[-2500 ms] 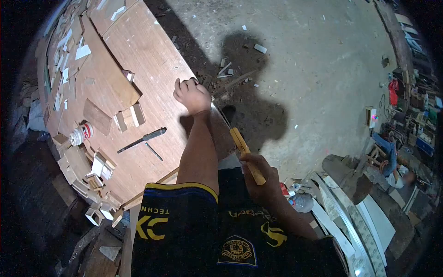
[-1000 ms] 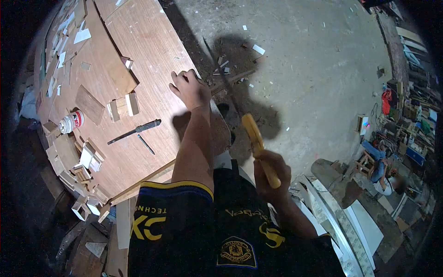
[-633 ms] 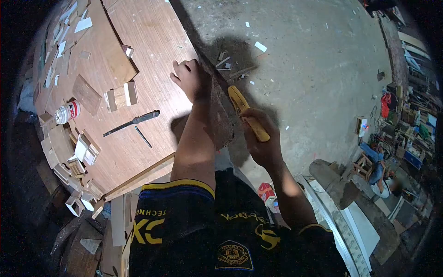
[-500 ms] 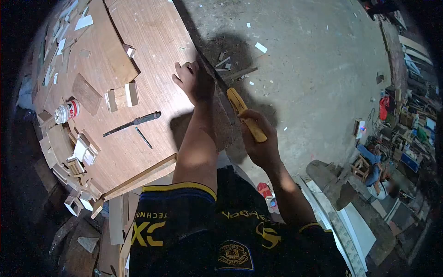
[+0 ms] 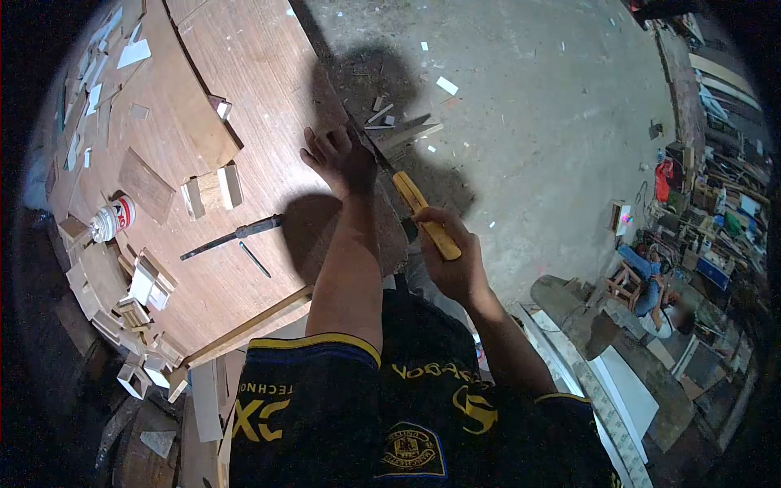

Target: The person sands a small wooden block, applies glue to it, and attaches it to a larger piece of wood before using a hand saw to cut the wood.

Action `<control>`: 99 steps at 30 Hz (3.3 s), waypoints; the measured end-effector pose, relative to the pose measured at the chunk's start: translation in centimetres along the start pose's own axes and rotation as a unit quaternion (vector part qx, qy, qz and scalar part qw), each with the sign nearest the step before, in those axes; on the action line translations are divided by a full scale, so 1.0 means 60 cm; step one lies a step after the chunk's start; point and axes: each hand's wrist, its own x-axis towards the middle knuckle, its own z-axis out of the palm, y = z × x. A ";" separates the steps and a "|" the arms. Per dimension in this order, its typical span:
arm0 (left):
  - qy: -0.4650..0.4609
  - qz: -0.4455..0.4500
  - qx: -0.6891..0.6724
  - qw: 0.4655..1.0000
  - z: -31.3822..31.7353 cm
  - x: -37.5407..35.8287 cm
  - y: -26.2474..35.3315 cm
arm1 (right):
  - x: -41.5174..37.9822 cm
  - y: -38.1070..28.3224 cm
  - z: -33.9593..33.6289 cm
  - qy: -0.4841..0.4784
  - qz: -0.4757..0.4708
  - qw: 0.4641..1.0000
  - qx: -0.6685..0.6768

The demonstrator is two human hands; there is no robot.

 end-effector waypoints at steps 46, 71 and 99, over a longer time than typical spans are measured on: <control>0.014 -0.195 -0.437 0.878 0.057 -0.003 -0.006 | -0.170 -0.043 -0.074 -0.082 0.083 0.993 -0.017; -0.004 -0.087 -0.230 0.969 -0.031 0.006 0.005 | -0.089 -0.006 -0.053 -0.033 0.077 0.996 0.001; 0.010 -0.162 -0.380 0.911 -0.013 0.013 0.005 | -0.071 -0.096 -0.072 -0.101 0.120 0.985 -0.070</control>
